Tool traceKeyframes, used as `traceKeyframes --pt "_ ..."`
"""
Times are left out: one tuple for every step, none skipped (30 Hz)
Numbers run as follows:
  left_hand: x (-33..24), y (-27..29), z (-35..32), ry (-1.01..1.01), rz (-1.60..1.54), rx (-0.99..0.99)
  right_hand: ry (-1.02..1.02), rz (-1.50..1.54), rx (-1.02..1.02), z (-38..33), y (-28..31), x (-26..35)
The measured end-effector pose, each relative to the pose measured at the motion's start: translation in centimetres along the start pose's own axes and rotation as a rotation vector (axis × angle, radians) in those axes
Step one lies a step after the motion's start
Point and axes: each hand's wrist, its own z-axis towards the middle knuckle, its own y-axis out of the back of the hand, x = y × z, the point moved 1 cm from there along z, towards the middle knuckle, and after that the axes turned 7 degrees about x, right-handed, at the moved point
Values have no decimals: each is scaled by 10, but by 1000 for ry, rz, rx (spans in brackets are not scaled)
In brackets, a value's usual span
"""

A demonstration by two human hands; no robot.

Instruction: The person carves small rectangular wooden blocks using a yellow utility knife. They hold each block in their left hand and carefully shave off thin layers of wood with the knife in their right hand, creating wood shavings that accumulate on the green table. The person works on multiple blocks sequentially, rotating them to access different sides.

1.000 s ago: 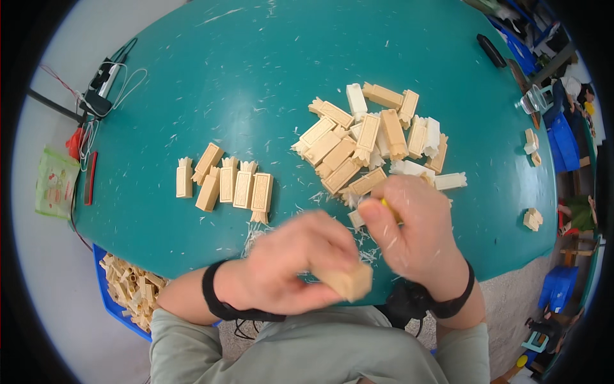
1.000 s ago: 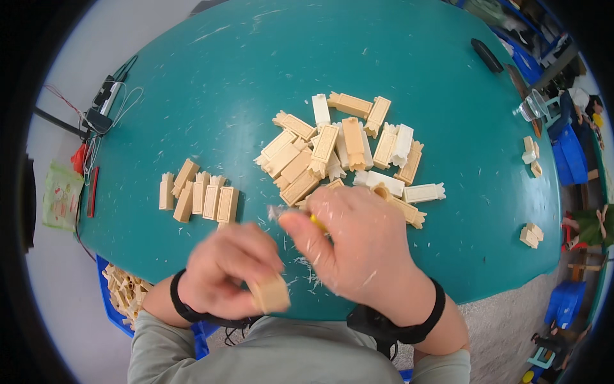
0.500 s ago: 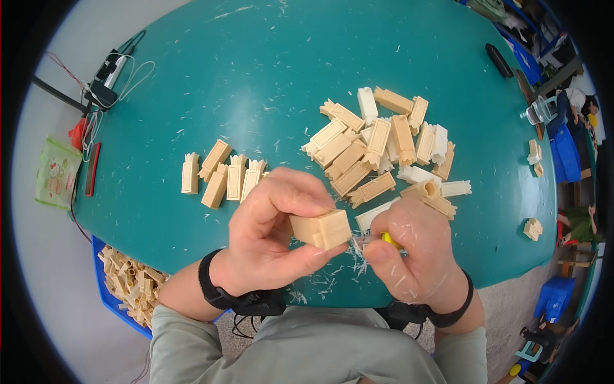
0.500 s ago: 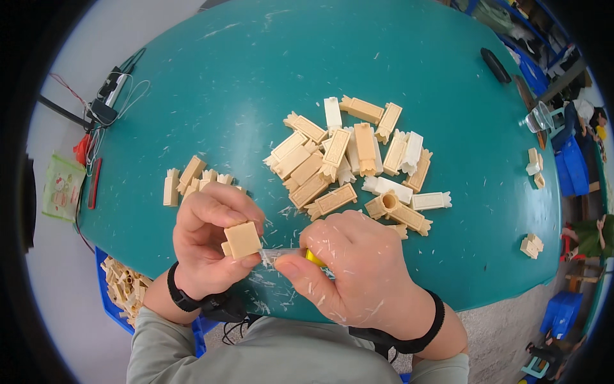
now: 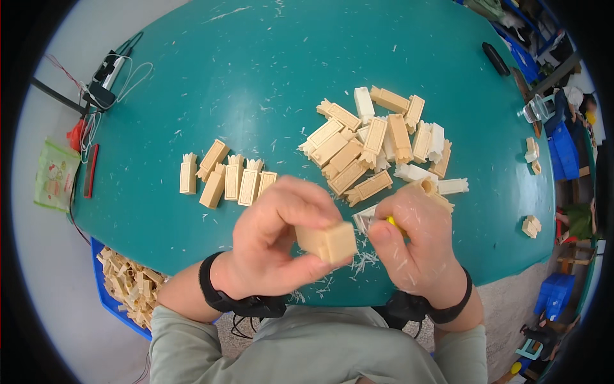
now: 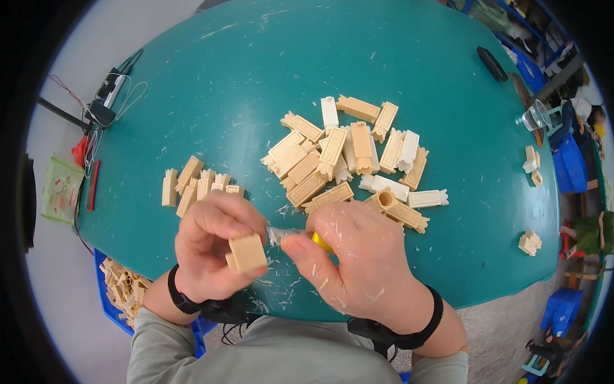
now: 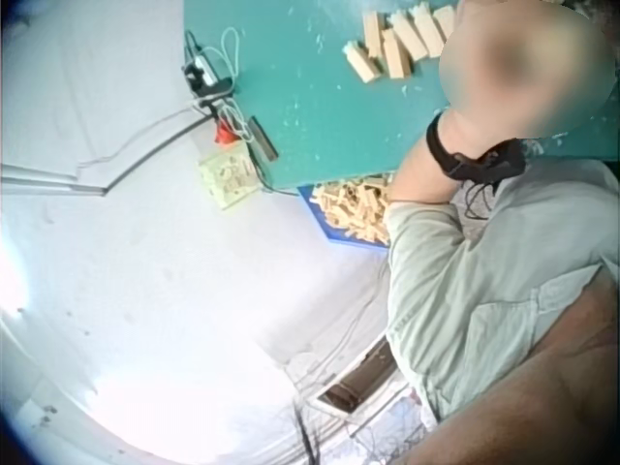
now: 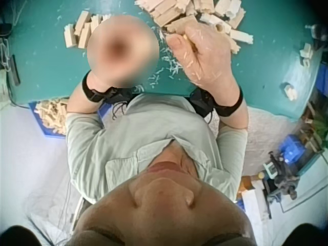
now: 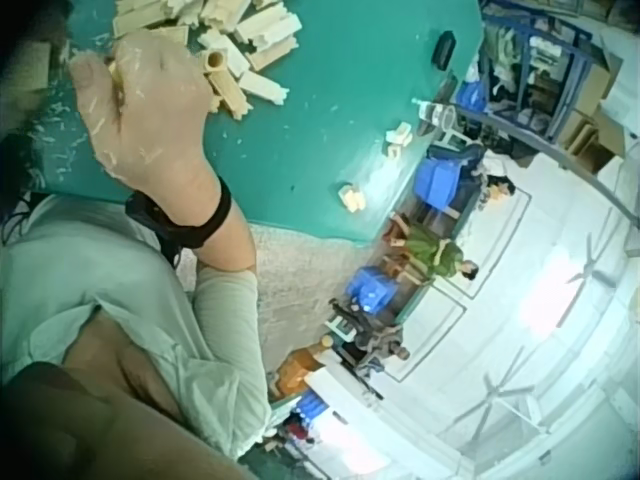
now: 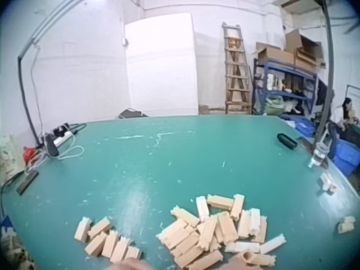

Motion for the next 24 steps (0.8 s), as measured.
traceKeyframes --pt "0 1 -1 20 -8 -44 2 19 8 0 1 2" --pt "1 2 -1 2 10 -59 4 37 16 -1 1 4" --pt "2 1 -1 -16 28 -72 5 57 24 -2 1 5" --pt "3 1 0 -33 46 -85 5 62 35 -2 1 6" --pt "3 2 0 -39 69 -93 5 66 45 -2 0 6" --pt "4 2 -1 -43 90 -101 2 70 57 -2 0 6" --pt "5 3 -1 -48 111 -109 3 68 60 -2 -1 6" --pt "5 3 -1 -47 116 -116 4 66 62 -3 -2 6" --pt "5 2 -2 -45 121 -122 4 65 63 -3 -2 5" --pt "4 2 -2 -43 126 -127 9 64 56 -4 -3 5" --pt "4 2 -2 -45 134 -126 14 62 50 -4 -4 4" --pt "4 2 -2 -48 141 -125 19 59 43 -4 -4 3" --pt "4 2 -2 -51 149 -124 20 53 40 -4 -4 3" --pt "5 2 -2 -54 144 -122 21 47 38 -4 -5 3" --pt "5 2 -2 -58 140 -121 24 40 36 -4 -5 3" --pt "5 2 -1 -61 136 -119 28 30 33 -3 -4 3" --pt "6 2 -1 -58 130 -118 33 20 30 -3 -4 3" --pt "6 2 -1 -55 122 -116 36 8 27 -3 -4 3" --pt "6 2 -1 -51 115 -114 38 0 27 -3 -3 3" --pt "6 3 0 -48 117 -109 40 -8 26 -3 -3 2" --pt "6 3 0 -44 120 -104 42 -15 25 -3 -3 2" --pt "5 3 0 -40 122 -98 44 -22 18 -3 -3 2" --pt "5 3 1 -42 135 -93 45 -28 11 -3 -3 1" --pt "5 4 1 -43 149 -88 47 -34 5 -3 -4 1"
